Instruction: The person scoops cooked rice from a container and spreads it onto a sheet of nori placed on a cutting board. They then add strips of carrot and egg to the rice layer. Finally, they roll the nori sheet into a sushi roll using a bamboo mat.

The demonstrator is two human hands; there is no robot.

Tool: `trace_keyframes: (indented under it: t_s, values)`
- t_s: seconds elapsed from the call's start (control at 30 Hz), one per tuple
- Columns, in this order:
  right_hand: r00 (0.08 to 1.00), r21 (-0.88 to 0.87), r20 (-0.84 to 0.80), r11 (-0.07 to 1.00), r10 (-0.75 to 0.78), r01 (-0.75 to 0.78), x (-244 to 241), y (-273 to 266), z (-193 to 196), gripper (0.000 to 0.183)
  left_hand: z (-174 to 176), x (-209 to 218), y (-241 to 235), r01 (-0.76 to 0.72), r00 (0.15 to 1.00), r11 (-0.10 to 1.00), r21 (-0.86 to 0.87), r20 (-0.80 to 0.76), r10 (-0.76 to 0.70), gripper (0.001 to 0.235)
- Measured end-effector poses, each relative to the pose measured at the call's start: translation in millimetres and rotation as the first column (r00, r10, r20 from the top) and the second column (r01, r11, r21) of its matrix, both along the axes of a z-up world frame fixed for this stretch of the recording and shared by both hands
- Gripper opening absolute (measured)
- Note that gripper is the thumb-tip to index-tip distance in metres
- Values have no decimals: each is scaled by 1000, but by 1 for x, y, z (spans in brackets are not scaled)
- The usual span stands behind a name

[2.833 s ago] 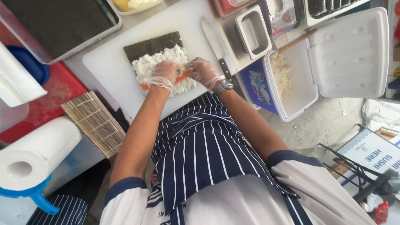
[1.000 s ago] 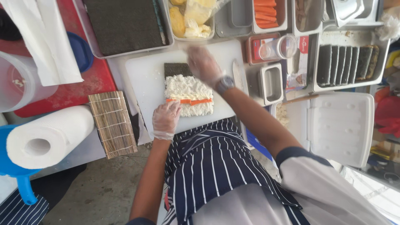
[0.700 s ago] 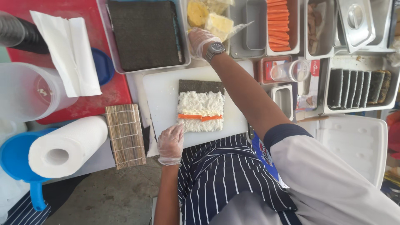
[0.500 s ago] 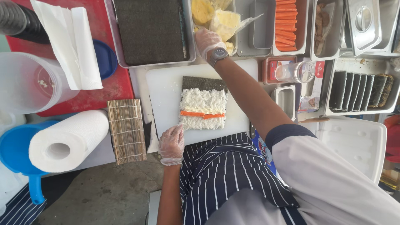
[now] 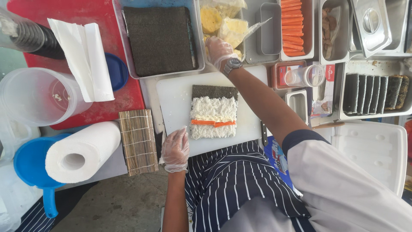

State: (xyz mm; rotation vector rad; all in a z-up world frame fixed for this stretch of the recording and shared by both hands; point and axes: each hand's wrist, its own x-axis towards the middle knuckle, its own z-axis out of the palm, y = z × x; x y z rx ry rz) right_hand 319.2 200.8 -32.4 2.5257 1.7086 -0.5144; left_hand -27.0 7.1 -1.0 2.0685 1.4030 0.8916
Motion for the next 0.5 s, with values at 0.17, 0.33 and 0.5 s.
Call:
trace_keyframes:
  t_s: [0.17,0.33,0.5]
  values:
    - [996,68,78,996,48,-53,-13,2,7,21,0,-15,-8,-2,997,999,-53,-77,-2,20]
    - [994,-195,85,980,64,-47,-12,20,-2,15,3,-16,-17,-30,998,998,-48,-65,27,20]
    - [972,-274,114,947,205,-167,2,18,-4,15,9,-16,-23,-39,998,998,-43,-49,36,19]
